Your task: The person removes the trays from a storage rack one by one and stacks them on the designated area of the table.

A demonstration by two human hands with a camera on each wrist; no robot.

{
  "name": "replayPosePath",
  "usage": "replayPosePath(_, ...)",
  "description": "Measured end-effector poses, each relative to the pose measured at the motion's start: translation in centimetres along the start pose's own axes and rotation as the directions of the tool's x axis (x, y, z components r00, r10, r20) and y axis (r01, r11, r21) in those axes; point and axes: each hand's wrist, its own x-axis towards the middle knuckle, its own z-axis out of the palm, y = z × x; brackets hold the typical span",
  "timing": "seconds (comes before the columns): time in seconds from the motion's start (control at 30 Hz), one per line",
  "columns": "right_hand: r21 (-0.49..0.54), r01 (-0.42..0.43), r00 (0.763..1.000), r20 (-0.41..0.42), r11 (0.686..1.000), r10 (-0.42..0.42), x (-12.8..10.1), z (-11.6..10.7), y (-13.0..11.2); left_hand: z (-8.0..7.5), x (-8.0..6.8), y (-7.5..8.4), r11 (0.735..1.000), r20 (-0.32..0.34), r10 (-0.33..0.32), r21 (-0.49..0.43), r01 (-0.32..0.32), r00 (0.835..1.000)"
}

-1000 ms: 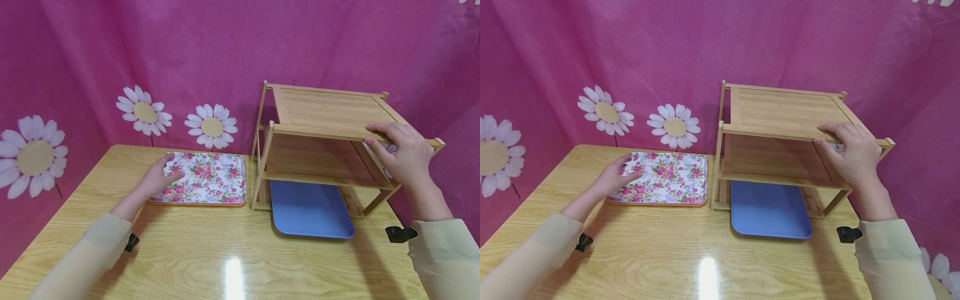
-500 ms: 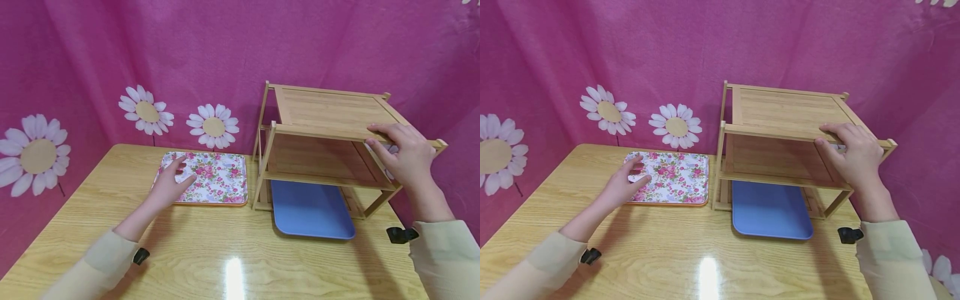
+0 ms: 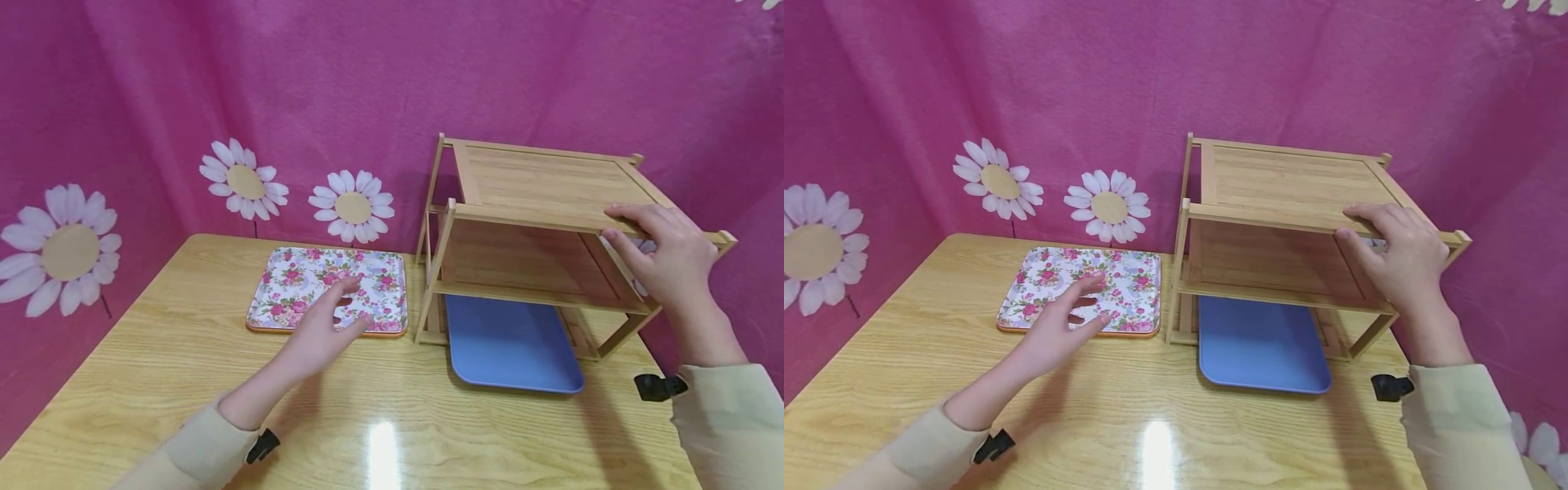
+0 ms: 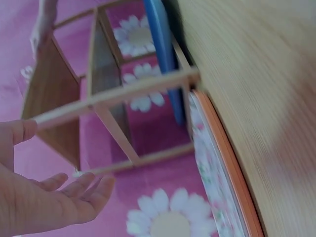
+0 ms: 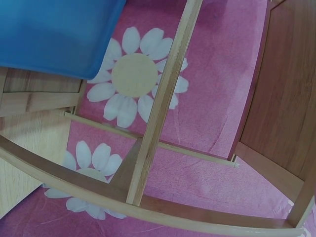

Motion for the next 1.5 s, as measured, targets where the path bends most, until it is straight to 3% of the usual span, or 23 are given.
replayPosePath(0.33,-0.032,0.005,1.0,-0.004,0.999,-0.005,0.0,-0.3,0.2,3.8,-0.7,2.6,0.991,0.045,0.032,-0.135,-0.026,0.998)
replayPosePath(0.5,-0.043,0.002,1.0,-0.006,0.999,-0.002,0.1,-0.4,0.3,5.9,-0.4,2.6,0.967,0.154,0.04,-0.254,0.0,0.987)
replayPosePath(0.77,-0.028,-0.007,1.0,0.002,1.0,0.007,0.2,-0.3,0.2,9.9,0.4,1.6,0.929,0.312,-0.062,-0.329,0.169,0.948)
replayPosePath(0.97,-0.005,0.006,1.0,0.001,1.0,-0.006,0.1,0.0,0.2,12.4,1.1,0.8,0.909,0.371,-0.102,-0.342,0.237,0.923)
replayPosePath(1.07,-0.002,0.014,1.0,-0.004,1.0,-0.014,0.0,0.1,0.2,13.4,1.6,0.5,0.894,0.407,-0.137,-0.342,0.29,0.903)
replayPosePath(1.3,-0.011,0.01,1.0,-0.009,1.0,-0.01,-0.1,0.1,0.4,15.2,2.7,0.6,0.851,0.439,-0.248,-0.327,0.411,0.863)
replayPosePath(1.5,0.001,0.003,1.0,-0.011,1.0,-0.003,0.0,0.2,0.3,16.6,3.6,0.6,0.805,0.481,-0.284,-0.351,0.479,0.83)
